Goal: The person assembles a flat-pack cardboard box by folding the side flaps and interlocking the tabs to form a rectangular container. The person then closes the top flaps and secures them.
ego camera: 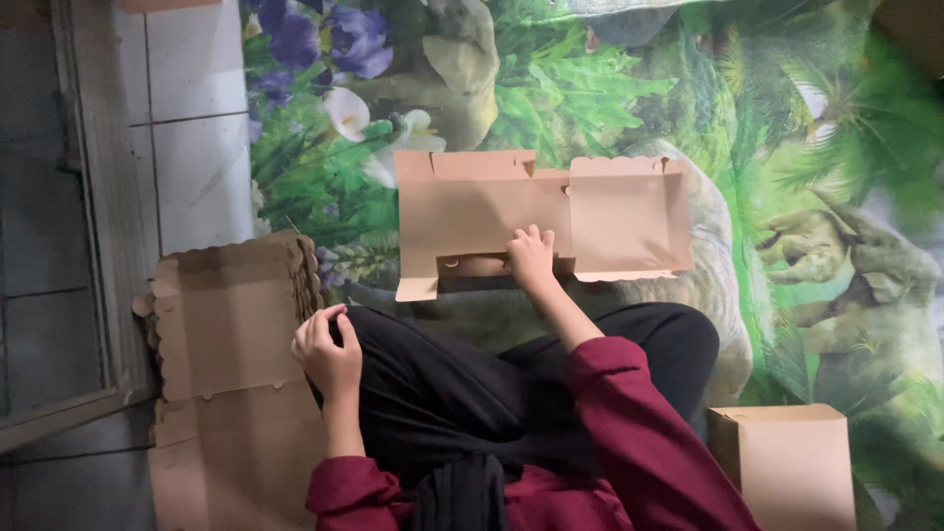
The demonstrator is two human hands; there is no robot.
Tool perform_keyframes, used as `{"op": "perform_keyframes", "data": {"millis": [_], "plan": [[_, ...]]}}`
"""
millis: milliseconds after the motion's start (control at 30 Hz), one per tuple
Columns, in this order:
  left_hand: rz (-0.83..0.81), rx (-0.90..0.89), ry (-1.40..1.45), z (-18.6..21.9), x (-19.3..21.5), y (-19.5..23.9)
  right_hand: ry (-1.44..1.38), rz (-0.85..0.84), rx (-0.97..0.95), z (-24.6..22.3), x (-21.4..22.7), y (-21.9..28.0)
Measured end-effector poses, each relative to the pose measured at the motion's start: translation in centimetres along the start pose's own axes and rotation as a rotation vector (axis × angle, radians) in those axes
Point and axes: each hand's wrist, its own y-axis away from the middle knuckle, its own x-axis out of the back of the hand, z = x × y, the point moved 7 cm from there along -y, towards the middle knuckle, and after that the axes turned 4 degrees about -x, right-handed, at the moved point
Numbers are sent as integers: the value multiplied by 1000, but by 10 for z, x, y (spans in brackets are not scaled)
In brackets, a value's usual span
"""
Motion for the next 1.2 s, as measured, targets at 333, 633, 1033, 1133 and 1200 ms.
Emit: {"op": "perform_keyframes", "data": {"millis": [333, 633, 1033, 1133, 1200], "plan": [[7, -2, 4, -1, -2, 0, -31, 343, 172, -43, 48, 59], [-1, 33, 29, -6, -8, -1, 41, -83, 160, -52, -18, 53], [20, 14, 31, -3, 4, 3, -66, 128, 101, -37, -28, 35], [20, 23, 49, -6, 2, 3, -75, -58, 43, -18, -29, 43], [47, -1, 27, -7, 1, 4, -77, -92, 50, -8, -14, 54]]}}
